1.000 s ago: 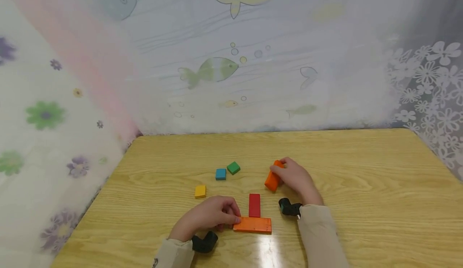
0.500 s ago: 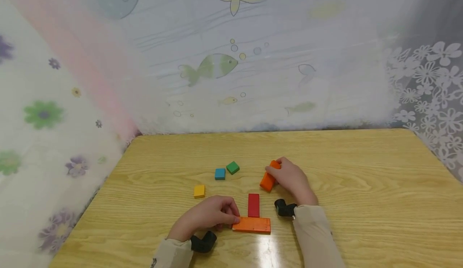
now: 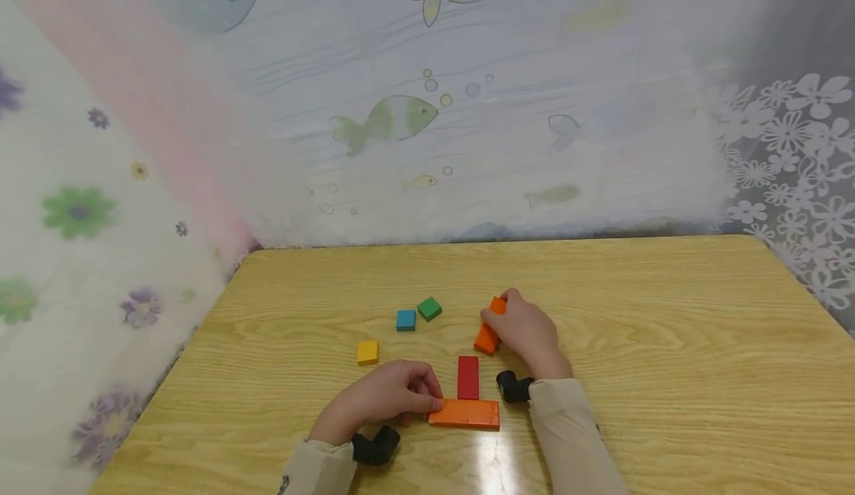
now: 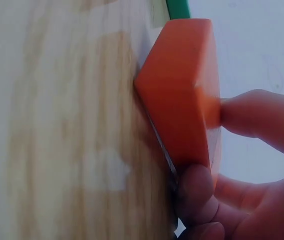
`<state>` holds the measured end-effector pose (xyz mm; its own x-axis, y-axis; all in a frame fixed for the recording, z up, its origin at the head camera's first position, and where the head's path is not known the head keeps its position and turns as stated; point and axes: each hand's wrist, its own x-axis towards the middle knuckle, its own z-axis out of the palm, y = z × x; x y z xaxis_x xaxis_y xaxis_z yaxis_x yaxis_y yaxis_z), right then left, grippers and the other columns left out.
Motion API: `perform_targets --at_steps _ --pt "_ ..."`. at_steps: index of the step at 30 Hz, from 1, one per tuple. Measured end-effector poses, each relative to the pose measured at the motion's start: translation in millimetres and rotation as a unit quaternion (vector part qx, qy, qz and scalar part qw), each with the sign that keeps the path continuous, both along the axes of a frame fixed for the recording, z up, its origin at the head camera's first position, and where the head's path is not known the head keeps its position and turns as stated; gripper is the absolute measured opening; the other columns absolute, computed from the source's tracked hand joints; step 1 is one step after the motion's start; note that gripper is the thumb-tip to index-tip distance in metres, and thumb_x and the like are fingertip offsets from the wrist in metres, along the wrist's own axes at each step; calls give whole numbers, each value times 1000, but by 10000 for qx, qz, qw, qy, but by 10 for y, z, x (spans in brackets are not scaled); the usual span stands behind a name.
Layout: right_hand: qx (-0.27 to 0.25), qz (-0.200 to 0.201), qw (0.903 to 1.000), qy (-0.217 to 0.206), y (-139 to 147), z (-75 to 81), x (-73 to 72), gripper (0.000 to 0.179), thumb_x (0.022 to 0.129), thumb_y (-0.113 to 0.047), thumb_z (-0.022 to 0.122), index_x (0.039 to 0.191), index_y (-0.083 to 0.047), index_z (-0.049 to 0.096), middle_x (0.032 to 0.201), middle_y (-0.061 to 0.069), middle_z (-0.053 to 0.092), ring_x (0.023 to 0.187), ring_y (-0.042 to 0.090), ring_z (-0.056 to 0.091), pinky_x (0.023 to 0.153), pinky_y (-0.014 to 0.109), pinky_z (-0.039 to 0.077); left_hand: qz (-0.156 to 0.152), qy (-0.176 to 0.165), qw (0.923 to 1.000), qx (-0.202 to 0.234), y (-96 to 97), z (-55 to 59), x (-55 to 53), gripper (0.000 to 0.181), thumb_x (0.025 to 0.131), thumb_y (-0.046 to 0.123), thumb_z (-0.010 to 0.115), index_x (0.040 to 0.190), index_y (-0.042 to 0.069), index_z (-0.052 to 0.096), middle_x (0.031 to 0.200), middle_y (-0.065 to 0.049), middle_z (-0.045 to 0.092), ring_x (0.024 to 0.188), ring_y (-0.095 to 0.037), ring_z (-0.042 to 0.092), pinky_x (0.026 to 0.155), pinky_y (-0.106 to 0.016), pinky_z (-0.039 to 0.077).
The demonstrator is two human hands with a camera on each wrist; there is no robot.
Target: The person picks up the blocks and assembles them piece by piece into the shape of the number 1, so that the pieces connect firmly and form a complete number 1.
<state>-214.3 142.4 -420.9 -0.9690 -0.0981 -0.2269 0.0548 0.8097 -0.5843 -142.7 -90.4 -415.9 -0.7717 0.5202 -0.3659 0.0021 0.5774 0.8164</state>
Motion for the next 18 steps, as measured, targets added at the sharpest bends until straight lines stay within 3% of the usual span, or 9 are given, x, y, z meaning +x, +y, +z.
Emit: perform_targets --at_steps 18 --pt "134 103 9997 200 -45 33 21 53 89 -42 51 124 -2 46 103 12 61 73 21 52 64 31 39 13 -19 10000 -33 5 -3 -6 8 85 27 67 84 19 63 70 4 62 51 -13 51 49 -28 46"
